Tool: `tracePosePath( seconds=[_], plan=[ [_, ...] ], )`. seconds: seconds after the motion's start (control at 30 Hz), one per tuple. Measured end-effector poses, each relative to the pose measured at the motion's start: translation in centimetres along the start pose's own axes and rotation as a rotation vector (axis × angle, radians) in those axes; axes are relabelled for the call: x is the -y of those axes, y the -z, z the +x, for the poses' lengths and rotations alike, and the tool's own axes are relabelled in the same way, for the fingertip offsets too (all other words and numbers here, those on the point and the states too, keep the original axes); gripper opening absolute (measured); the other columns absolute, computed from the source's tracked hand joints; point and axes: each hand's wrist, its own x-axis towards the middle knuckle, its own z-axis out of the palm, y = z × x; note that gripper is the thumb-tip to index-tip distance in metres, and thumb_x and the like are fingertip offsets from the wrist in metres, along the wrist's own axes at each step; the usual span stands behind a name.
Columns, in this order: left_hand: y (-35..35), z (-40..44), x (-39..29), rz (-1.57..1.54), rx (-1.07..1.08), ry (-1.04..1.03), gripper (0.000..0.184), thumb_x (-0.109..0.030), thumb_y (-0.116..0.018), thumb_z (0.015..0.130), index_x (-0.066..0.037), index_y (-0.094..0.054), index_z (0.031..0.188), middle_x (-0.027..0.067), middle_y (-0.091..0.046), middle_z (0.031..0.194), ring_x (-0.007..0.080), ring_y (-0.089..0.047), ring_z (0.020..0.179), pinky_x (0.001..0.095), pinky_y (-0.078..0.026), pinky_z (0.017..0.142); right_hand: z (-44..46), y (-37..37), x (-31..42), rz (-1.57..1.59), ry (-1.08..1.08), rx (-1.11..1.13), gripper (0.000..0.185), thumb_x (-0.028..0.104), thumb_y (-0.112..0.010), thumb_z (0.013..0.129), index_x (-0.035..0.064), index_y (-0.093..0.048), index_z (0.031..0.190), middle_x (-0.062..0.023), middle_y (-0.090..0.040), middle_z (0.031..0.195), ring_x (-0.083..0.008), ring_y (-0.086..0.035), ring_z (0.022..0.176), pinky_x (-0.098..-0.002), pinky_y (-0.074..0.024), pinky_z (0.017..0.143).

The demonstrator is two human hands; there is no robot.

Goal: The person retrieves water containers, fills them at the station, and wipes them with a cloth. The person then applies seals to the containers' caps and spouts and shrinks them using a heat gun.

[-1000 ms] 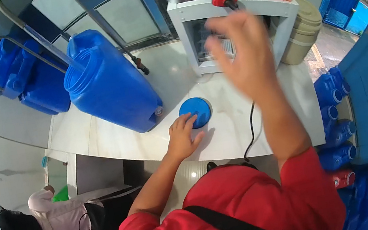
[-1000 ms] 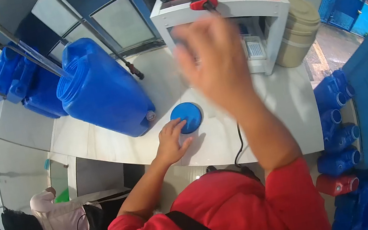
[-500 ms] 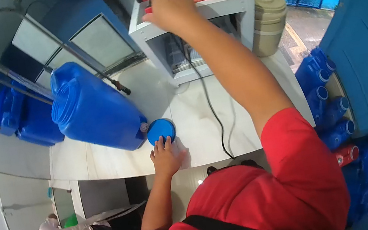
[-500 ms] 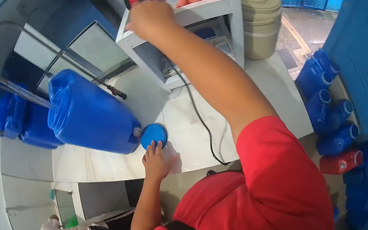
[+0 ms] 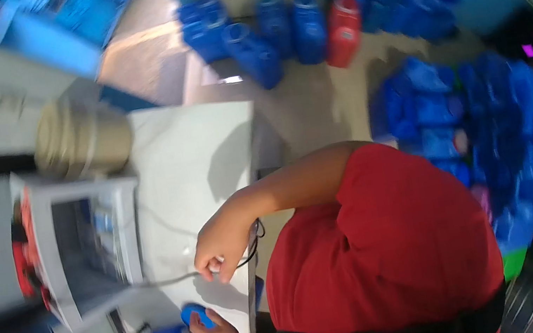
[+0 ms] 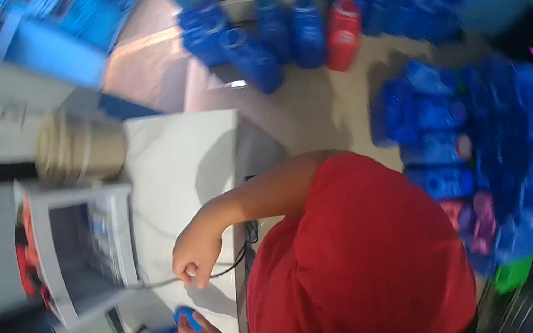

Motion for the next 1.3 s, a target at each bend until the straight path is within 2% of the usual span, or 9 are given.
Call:
tracePosePath(
  seconds=[0.13, 0.3, 0.4, 0.73, 0.87, 0.97, 1.07, 1.13, 1.3],
  plan=[
    [-2.6, 2.9, -6.8, -0.594, 0.292, -0.158, 0.021, -0.012, -0.065, 0.094, 0.0, -0.057, 0.11, 0.0086, -0.057, 0.105, 0.0182, -0.054, 0.089, 0.0314, -0.046, 0.082, -10.3, -2.6, -2.9, -0.021, -0.326, -0.398, 0.041, 0.035, -0.069, 0.089, 0.0056, -0.065, 0.116, -0.0109, -0.071, 0.094, -0.0275, -0.068, 0.091, -0.0395, -0.052, 0.079],
    [-7.1, 6.0, -13.5, -0.656, 0.621, -0.49, 0.016, -0.002, -0.063, 0.09, -0.002, -0.058, 0.105, 0.0079, -0.058, 0.102, 0.0164, -0.055, 0.088, 0.0285, -0.046, 0.078, -20.9, -8.4, -5.5, -0.152, -0.828, -0.809, 0.039, 0.032, -0.065, 0.088, 0.0047, -0.064, 0.115, -0.0171, -0.07, 0.103, -0.0341, -0.066, 0.097, -0.0461, -0.0515, 0.084],
    [-8.7, 7.7, -15.9, -0.669, 0.732, -0.612, 0.015, -0.003, -0.063, 0.09, -0.002, -0.059, 0.104, 0.0087, -0.059, 0.1, 0.0172, -0.055, 0.088, 0.0295, -0.046, 0.079, -26.0, -13.3, -3.4, -0.282, -1.199, -0.822, 0.037, 0.028, -0.063, 0.086, 0.0042, -0.064, 0.113, -0.0196, -0.069, 0.104, -0.0383, -0.065, 0.099, -0.0487, -0.0507, 0.086],
    [-13.1, 6.9, -21.5, -0.743, 0.936, -0.725, 0.013, -0.006, -0.064, 0.093, -0.001, -0.06, 0.104, 0.0076, -0.06, 0.1, 0.0173, -0.056, 0.092, 0.0317, -0.045, 0.087, -38.1, -38.6, -7.8, 0.115, -1.575, -1.089, 0.034, 0.026, -0.062, 0.081, -0.0029, -0.073, 0.095, -0.0257, -0.07, 0.096, -0.0414, -0.068, 0.09, -0.0509, -0.0528, 0.082],
    [-15.7, 4.9, -26.6, -0.675, 1.033, -0.829, 0.013, -0.006, -0.064, 0.093, -0.001, -0.06, 0.105, 0.0079, -0.061, 0.099, 0.0176, -0.057, 0.092, 0.0313, -0.046, 0.087, -40.5, -50.1, -7.2, 0.353, -2.01, -1.36, 0.036, 0.029, -0.061, 0.081, -0.0021, -0.075, 0.092, -0.0256, -0.071, 0.095, -0.0394, -0.069, 0.088, -0.05, -0.0536, 0.08],
    [-17.4, 2.8, -31.6, -0.697, 1.159, -0.77, 0.012, -0.007, -0.065, 0.093, -0.001, -0.061, 0.104, 0.0082, -0.061, 0.098, 0.0179, -0.058, 0.09, 0.0318, -0.048, 0.083, -42.5, -55.8, -6.8, 0.55, -2.055, -1.412, 0.038, 0.032, -0.06, 0.081, -0.0017, -0.075, 0.091, -0.0245, -0.071, 0.096, -0.0384, -0.069, 0.089, -0.0488, -0.0541, 0.08],
    [-19.7, 0.8, -37.3, -0.686, 1.165, -0.927, 0.012, -0.006, -0.065, 0.092, -0.001, -0.062, 0.102, 0.0089, -0.062, 0.098, 0.0179, -0.06, 0.085, 0.0316, -0.05, 0.079, -44.8, -58.7, -7.2, 0.524, -2.045, -1.488, 0.038, 0.033, -0.06, 0.081, -0.0005, -0.075, 0.09, -0.0233, -0.072, 0.094, -0.0381, -0.069, 0.087, -0.049, -0.0542, 0.079],
    [-19.0, -1.3, -42.5, -0.539, 1.086, -1.288, 0.011, -0.004, -0.066, 0.09, -0.001, -0.062, 0.1, 0.0097, -0.063, 0.098, 0.0183, -0.06, 0.083, 0.0313, -0.05, 0.078, -46.0, -59.8, -7.4, 0.409, -2.04, -1.596, 0.038, 0.036, -0.059, 0.083, 0.0011, -0.075, 0.087, -0.0221, -0.071, 0.09, -0.0385, -0.069, 0.087, -0.0489, -0.054, 0.08],
    [-21.8, -5.3, -51.9, -0.661, 1.241, -1.461, 0.012, -0.003, -0.066, 0.088, -0.001, -0.063, 0.1, 0.011, -0.065, 0.097, 0.0207, -0.061, 0.085, 0.0318, -0.051, 0.076, -47.8, -59.0, -6.1, 0.31, -1.927, -1.859, 0.044, 0.041, -0.057, 0.088, 0.0021, -0.07, 0.104, -0.0208, -0.068, 0.103, -0.0374, -0.065, 0.101, -0.0466, -0.0515, 0.091]
  ],
)
